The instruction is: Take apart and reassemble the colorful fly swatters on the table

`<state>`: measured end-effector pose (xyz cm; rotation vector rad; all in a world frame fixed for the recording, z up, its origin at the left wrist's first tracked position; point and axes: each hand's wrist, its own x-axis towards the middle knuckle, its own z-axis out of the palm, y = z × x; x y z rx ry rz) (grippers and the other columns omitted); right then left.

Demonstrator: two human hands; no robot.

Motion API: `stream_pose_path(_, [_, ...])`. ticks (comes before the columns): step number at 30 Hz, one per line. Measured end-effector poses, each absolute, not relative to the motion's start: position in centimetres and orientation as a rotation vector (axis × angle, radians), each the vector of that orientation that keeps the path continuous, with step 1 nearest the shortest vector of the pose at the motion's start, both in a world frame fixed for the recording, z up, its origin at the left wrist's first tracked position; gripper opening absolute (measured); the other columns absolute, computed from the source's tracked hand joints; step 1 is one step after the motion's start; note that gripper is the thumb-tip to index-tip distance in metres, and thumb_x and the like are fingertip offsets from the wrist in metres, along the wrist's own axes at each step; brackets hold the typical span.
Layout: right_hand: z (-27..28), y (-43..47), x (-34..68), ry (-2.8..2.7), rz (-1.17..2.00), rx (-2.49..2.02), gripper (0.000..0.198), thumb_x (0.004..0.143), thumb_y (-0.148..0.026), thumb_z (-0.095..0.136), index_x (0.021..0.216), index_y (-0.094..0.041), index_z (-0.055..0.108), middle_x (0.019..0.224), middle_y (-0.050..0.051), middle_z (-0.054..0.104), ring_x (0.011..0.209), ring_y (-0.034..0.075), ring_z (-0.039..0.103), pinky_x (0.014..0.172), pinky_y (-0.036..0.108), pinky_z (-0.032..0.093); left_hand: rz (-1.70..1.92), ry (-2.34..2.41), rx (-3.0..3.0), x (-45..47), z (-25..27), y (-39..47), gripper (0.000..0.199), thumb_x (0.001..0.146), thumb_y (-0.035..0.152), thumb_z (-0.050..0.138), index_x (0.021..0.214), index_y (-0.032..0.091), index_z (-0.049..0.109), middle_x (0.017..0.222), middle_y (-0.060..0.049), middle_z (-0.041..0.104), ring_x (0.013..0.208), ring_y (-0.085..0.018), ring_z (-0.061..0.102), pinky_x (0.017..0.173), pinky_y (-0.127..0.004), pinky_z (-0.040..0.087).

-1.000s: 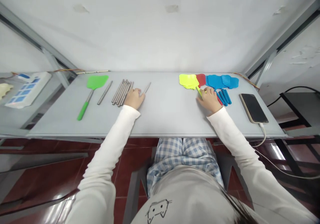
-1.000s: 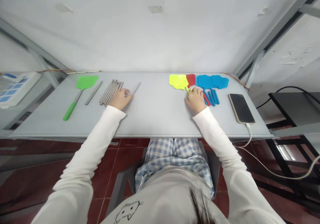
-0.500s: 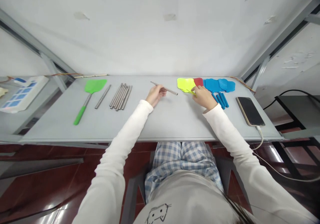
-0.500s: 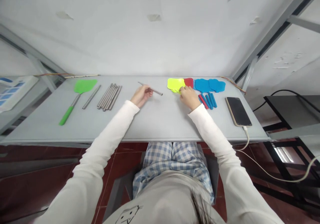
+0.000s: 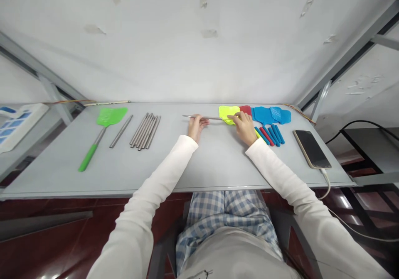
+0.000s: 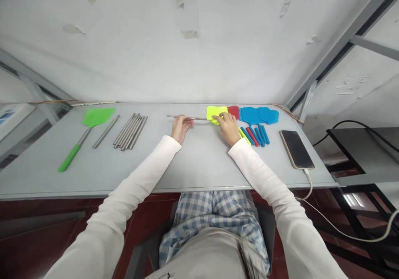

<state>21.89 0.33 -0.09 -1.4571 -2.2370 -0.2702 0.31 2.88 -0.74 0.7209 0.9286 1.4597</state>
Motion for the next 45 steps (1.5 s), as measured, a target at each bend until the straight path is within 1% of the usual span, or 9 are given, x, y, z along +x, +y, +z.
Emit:
stream_pose_path(13, [-0.2,0.3,21.9,-2.188,-0.256,-1.444,0.053,0.085,-0.003,0.038,0.129,-0.024,0.060,0.113,0.013,0.057,0.102,0.027,0.048,0.087,0.041,0.034,1.309,0.777,0.890,0.6,-0.7,1.8,0.033,0.072,0.035,0.078,0.089,0.020,0.054,0.086,-0.003,0.071,0.088,-0.016,0.071,0.093,-0.032,0.049])
stream_pose_path(18, [-0.1,-0.6,20.4,-2.205,-0.186,-1.349,0.049,0.092,-0.006,0.032,0.127,-0.024,0.061,0.109,0.011,0.059,0.099,0.023,0.051,0.082,0.036,0.034,1.182,0.757,1.033,1.1,-0.1,0.6,0.040,0.070,0.043,0.080,0.093,0.020,0.056,0.091,-0.004,0.072,0.089,-0.019,0.072,0.086,-0.033,0.052])
stream_pose_path(22, [0.8,-1.3,19.7,-2.196,-0.097,-1.307,0.038,0.099,-0.024,0.034,0.125,-0.023,0.061,0.108,0.011,0.063,0.099,0.023,0.054,0.084,0.036,0.035,1.184,0.730,0.982,1.3,0.1,0.3,0.040,0.073,0.048,0.076,0.094,0.021,0.054,0.092,-0.003,0.071,0.089,-0.019,0.071,0.084,-0.033,0.052])
stream_pose_path(25, [1.1,-1.2,20.0,-2.115,-0.021,-1.286,0.043,0.102,-0.035,0.026,0.124,-0.020,0.059,0.108,0.011,0.065,0.101,0.022,0.056,0.088,0.035,0.037,1.191,0.753,0.932,1.5,-0.1,0.5,0.040,0.077,0.052,0.071,0.090,0.020,0.051,0.087,-0.004,0.071,0.084,-0.018,0.070,0.082,-0.032,0.052])
stream_pose_path(29, [0.7,0.2,21.1,-1.913,-0.055,-1.456,0.055,0.102,-0.036,0.013,0.121,-0.016,0.060,0.118,0.015,0.061,0.108,0.025,0.054,0.093,0.038,0.038,1.267,0.829,0.845,1.4,-0.2,1.1,0.041,0.079,0.058,0.066,0.083,0.021,0.049,0.069,0.002,0.061,0.065,-0.012,0.065,0.070,-0.027,0.053])
stream_pose_path(35, [-1.2,1.8,21.9,-2.099,-0.250,-1.669,0.053,0.096,-0.048,0.037,0.139,-0.021,0.049,0.146,0.018,0.042,0.131,0.033,0.037,0.101,0.049,0.033,1.215,0.823,0.834,0.7,1.1,1.1,0.049,0.079,0.069,0.057,0.078,0.023,0.040,0.059,0.007,0.045,0.048,-0.009,0.056,0.050,-0.022,0.046])
stream_pose_path(40, [-2.1,1.9,21.8,-2.217,-0.255,-1.643,0.053,0.091,-0.053,0.047,0.130,-0.019,0.057,0.130,0.018,0.055,0.120,0.033,0.046,0.102,0.049,0.029,1.290,0.868,0.970,-0.1,2.1,1.3,0.045,0.082,0.068,0.052,0.080,0.024,0.044,0.057,0.009,0.035,0.034,-0.004,0.026,0.035,-0.019,0.020])
stream_pose_path(42, [-1.9,1.7,21.7,-2.218,-0.281,-1.634,0.049,0.092,-0.053,0.046,0.123,-0.018,0.061,0.119,0.018,0.059,0.113,0.032,0.048,0.101,0.048,0.029,1.356,0.951,1.162,-0.5,2.0,1.3,0.039,0.084,0.063,0.055,0.081,0.024,0.053,0.058,0.007,0.038,0.038,-0.005,0.028,0.038,-0.020,0.022])
stream_pose_path(45, [-1.1,1.3,21.7,-2.234,-0.321,-1.649,0.051,0.090,-0.056,0.048,0.114,-0.014,0.064,0.114,0.019,0.059,0.110,0.033,0.047,0.100,0.049,0.027,1.413,1.149,1.519,-1.1,1.6,1.2,0.027,0.081,0.051,0.067,0.081,0.024,0.065,0.066,0.002,0.053,0.056,-0.010,0.048,0.051,-0.021,0.032])
